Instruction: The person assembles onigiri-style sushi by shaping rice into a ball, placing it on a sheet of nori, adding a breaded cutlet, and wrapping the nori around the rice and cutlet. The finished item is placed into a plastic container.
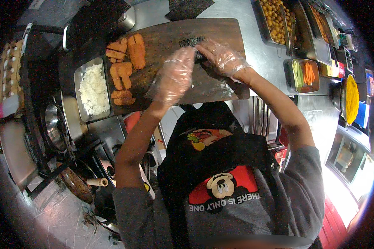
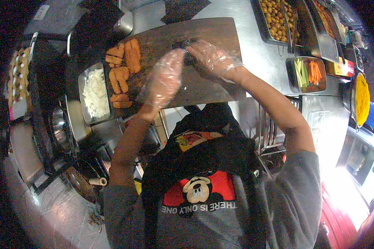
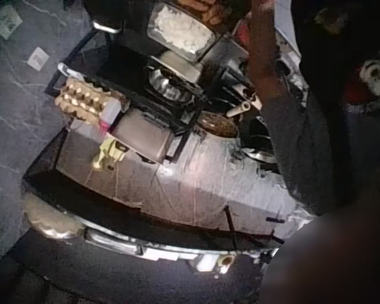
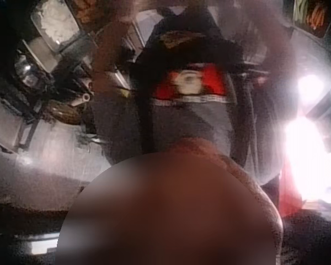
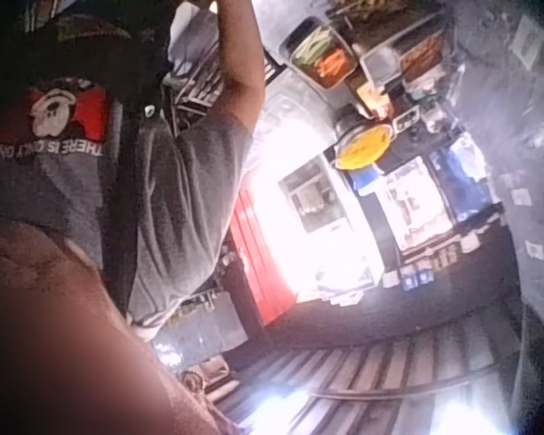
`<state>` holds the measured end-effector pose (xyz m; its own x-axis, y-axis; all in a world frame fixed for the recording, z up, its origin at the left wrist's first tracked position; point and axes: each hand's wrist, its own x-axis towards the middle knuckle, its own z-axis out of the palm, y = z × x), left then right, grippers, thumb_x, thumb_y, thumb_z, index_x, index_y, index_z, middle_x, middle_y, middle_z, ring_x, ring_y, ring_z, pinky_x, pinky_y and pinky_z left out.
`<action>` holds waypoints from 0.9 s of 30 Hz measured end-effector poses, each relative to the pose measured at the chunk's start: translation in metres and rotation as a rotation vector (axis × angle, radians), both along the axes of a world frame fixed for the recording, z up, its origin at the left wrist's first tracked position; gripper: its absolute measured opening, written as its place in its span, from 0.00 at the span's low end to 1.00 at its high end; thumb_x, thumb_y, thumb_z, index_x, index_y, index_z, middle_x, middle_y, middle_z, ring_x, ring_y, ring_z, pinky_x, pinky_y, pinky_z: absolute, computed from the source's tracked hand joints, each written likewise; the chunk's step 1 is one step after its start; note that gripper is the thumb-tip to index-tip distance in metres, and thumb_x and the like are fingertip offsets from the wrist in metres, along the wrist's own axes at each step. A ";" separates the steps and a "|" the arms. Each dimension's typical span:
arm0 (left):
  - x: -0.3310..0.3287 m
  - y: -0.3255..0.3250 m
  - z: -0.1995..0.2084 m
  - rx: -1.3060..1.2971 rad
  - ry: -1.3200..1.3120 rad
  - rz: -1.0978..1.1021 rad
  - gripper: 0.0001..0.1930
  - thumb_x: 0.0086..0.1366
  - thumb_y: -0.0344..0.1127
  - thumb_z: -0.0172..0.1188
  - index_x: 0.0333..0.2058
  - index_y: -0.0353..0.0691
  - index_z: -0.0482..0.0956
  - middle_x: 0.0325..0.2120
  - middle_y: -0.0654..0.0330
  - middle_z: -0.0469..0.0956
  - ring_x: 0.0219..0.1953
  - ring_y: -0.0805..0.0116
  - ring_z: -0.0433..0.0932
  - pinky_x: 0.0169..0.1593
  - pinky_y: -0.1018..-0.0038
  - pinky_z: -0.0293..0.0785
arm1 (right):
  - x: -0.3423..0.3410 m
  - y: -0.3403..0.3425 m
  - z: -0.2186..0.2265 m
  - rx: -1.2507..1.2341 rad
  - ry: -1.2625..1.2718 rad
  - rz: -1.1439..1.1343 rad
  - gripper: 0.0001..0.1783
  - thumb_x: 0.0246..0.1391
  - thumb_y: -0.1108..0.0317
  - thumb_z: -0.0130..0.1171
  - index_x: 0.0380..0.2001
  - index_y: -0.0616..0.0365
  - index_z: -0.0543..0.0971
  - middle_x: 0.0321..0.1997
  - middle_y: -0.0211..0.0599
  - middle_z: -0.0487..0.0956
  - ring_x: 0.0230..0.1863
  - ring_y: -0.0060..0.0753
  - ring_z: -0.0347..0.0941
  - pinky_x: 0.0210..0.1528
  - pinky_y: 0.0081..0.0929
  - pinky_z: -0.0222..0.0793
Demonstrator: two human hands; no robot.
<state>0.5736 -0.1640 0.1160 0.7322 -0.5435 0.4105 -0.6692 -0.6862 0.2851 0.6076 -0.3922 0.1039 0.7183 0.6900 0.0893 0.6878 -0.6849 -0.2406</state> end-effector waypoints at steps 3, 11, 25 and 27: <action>-0.001 -0.022 -0.016 0.067 -0.027 0.053 0.26 0.59 0.30 0.57 0.56 0.26 0.70 0.53 0.46 0.73 0.57 0.47 0.71 0.62 0.57 0.68 | 0.002 -0.003 -0.001 0.049 -0.051 0.029 0.31 0.57 0.66 0.58 0.63 0.58 0.65 0.62 0.51 0.71 0.65 0.57 0.66 0.66 0.44 0.64; 0.021 -0.016 -0.034 0.196 -0.002 0.030 0.30 0.60 0.37 0.63 0.59 0.28 0.68 0.55 0.45 0.72 0.57 0.47 0.71 0.62 0.58 0.67 | 0.015 0.003 0.011 0.110 0.112 0.033 0.29 0.56 0.64 0.60 0.60 0.61 0.69 0.58 0.52 0.74 0.59 0.57 0.70 0.62 0.45 0.68; 0.031 -0.009 -0.008 0.158 0.352 -0.073 0.16 0.58 0.38 0.64 0.40 0.34 0.74 0.35 0.43 0.77 0.41 0.40 0.76 0.48 0.52 0.73 | 0.002 0.022 0.045 -0.168 0.095 0.012 0.35 0.55 0.56 0.63 0.62 0.61 0.68 0.49 0.50 0.77 0.53 0.52 0.74 0.55 0.45 0.71; 0.032 -0.007 -0.004 0.213 0.399 -0.061 0.18 0.61 0.42 0.61 0.43 0.33 0.75 0.35 0.44 0.77 0.42 0.42 0.76 0.50 0.54 0.72 | -0.001 0.026 0.039 -0.161 0.017 -0.004 0.34 0.55 0.56 0.62 0.61 0.61 0.68 0.47 0.47 0.77 0.51 0.50 0.74 0.52 0.44 0.72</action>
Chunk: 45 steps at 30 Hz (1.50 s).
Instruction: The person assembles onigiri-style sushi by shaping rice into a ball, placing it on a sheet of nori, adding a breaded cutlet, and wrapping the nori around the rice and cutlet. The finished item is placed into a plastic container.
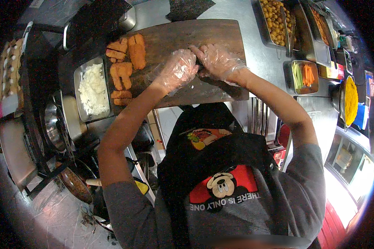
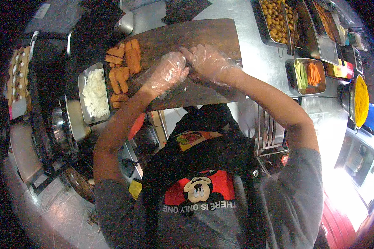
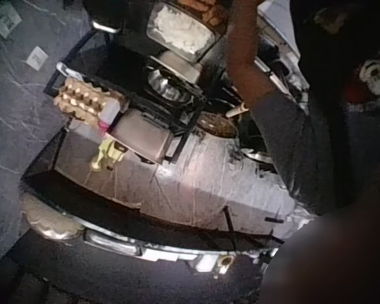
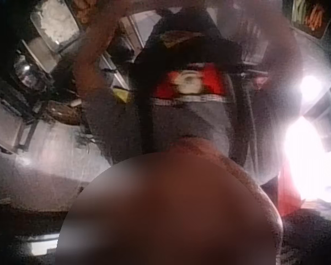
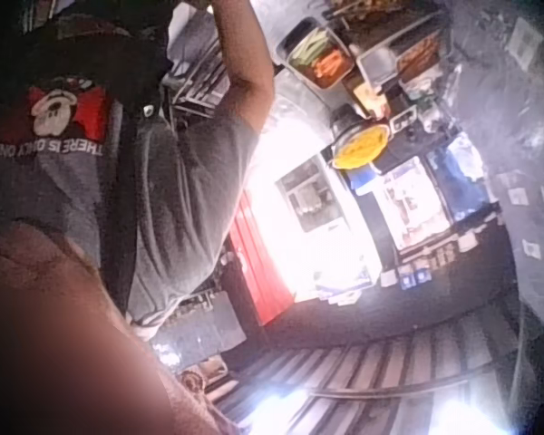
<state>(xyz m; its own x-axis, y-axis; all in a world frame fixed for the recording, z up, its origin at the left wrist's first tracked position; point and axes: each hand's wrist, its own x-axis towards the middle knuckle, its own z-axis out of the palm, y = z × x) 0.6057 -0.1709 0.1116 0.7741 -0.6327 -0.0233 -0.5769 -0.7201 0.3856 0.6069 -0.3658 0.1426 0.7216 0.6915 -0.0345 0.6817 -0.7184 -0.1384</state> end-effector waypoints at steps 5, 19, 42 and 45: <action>-0.008 0.007 0.026 -0.402 0.088 0.328 0.20 0.66 0.38 0.58 0.52 0.32 0.74 0.40 0.45 0.79 0.44 0.50 0.79 0.50 0.58 0.75 | 0.010 -0.002 -0.031 -0.026 -0.154 0.058 0.28 0.56 0.51 0.60 0.51 0.62 0.73 0.39 0.44 0.77 0.44 0.50 0.75 0.45 0.44 0.72; -0.077 -0.071 -0.001 -1.841 1.034 1.171 0.15 0.77 0.44 0.45 0.51 0.41 0.72 0.53 0.60 0.73 0.56 0.69 0.69 0.63 0.69 0.62 | -0.003 0.022 0.031 0.214 0.692 -0.544 0.35 0.61 0.39 0.51 0.44 0.68 0.77 0.45 0.65 0.78 0.48 0.64 0.76 0.51 0.52 0.70; -0.078 -0.062 0.042 -1.226 0.564 0.886 0.16 0.74 0.41 0.52 0.52 0.36 0.74 0.36 0.59 0.75 0.35 0.74 0.71 0.39 0.75 0.72 | -0.038 -0.008 0.005 0.894 0.750 -0.548 0.38 0.66 0.44 0.51 0.69 0.57 0.57 0.61 0.47 0.71 0.61 0.44 0.68 0.62 0.38 0.65; -0.078 -0.060 0.033 -1.258 0.616 0.901 0.16 0.75 0.41 0.51 0.53 0.39 0.76 0.33 0.62 0.75 0.33 0.76 0.71 0.36 0.77 0.70 | -0.047 0.003 0.010 1.174 1.006 -0.625 0.42 0.62 0.40 0.55 0.65 0.63 0.63 0.59 0.51 0.74 0.55 0.48 0.75 0.62 0.39 0.67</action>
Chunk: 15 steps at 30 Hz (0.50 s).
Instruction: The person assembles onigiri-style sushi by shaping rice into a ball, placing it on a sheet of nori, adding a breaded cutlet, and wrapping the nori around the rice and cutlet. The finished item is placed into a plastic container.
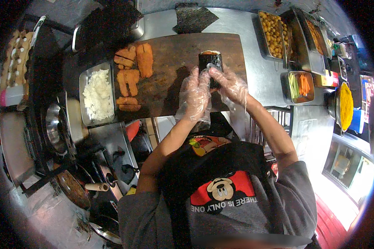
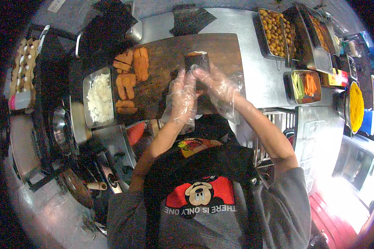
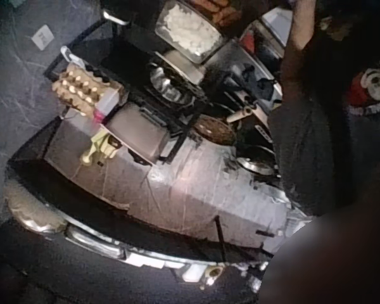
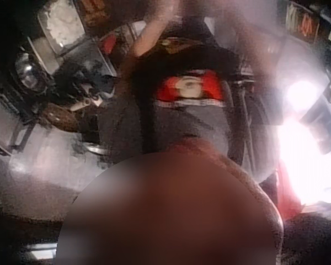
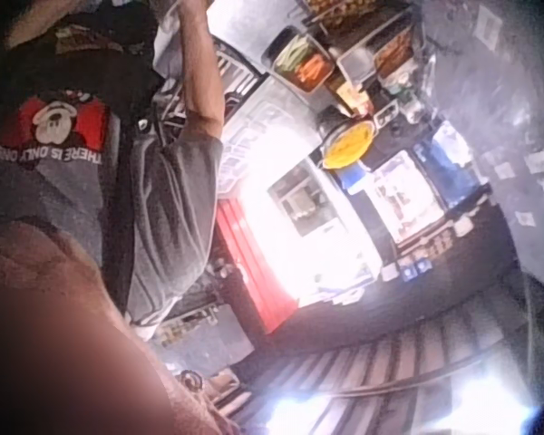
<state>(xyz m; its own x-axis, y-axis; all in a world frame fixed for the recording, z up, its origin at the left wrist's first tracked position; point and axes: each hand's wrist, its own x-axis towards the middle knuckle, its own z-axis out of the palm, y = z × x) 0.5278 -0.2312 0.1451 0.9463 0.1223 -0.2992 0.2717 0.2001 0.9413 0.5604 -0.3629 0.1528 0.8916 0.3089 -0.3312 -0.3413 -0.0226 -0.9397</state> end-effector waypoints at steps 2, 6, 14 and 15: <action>0.003 0.017 0.014 -0.072 0.091 -0.118 0.17 0.75 0.42 0.51 0.54 0.40 0.76 0.31 0.64 0.75 0.31 0.77 0.70 0.35 0.77 0.70 | -0.003 0.003 0.023 0.120 0.237 -0.047 0.38 0.61 0.43 0.58 0.61 0.63 0.67 0.54 0.46 0.76 0.44 0.41 0.78 0.51 0.35 0.73; 0.018 0.038 0.019 0.008 -0.052 -0.068 0.20 0.76 0.47 0.46 0.54 0.42 0.78 0.35 0.64 0.79 0.36 0.76 0.76 0.42 0.76 0.74 | -0.002 0.004 0.038 0.301 0.435 0.009 0.32 0.61 0.46 0.60 0.55 0.63 0.72 0.46 0.43 0.79 0.29 0.33 0.78 0.31 0.28 0.77; 0.035 0.052 0.032 0.145 -0.144 -0.442 0.16 0.75 0.44 0.50 0.46 0.42 0.83 0.45 0.62 0.83 0.47 0.70 0.78 0.56 0.73 0.70 | -0.016 0.004 0.034 0.232 0.601 0.018 0.30 0.59 0.47 0.63 0.51 0.63 0.73 0.39 0.44 0.81 0.26 0.32 0.78 0.20 0.19 0.72; 0.033 0.050 0.037 0.177 -0.163 -0.461 0.15 0.74 0.42 0.52 0.43 0.39 0.83 0.42 0.63 0.83 0.46 0.72 0.78 0.55 0.74 0.70 | -0.022 0.003 0.037 0.232 0.594 0.027 0.31 0.59 0.47 0.63 0.52 0.63 0.73 0.41 0.44 0.81 0.27 0.33 0.78 0.21 0.20 0.74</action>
<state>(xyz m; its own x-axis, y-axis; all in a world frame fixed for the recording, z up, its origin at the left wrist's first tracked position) 0.5604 -0.1816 0.1816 0.9463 -0.2830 -0.1562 0.1414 -0.0721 0.9873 0.5384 -0.3601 0.1897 0.5676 0.4517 -0.6884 -0.8077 0.1435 -0.5718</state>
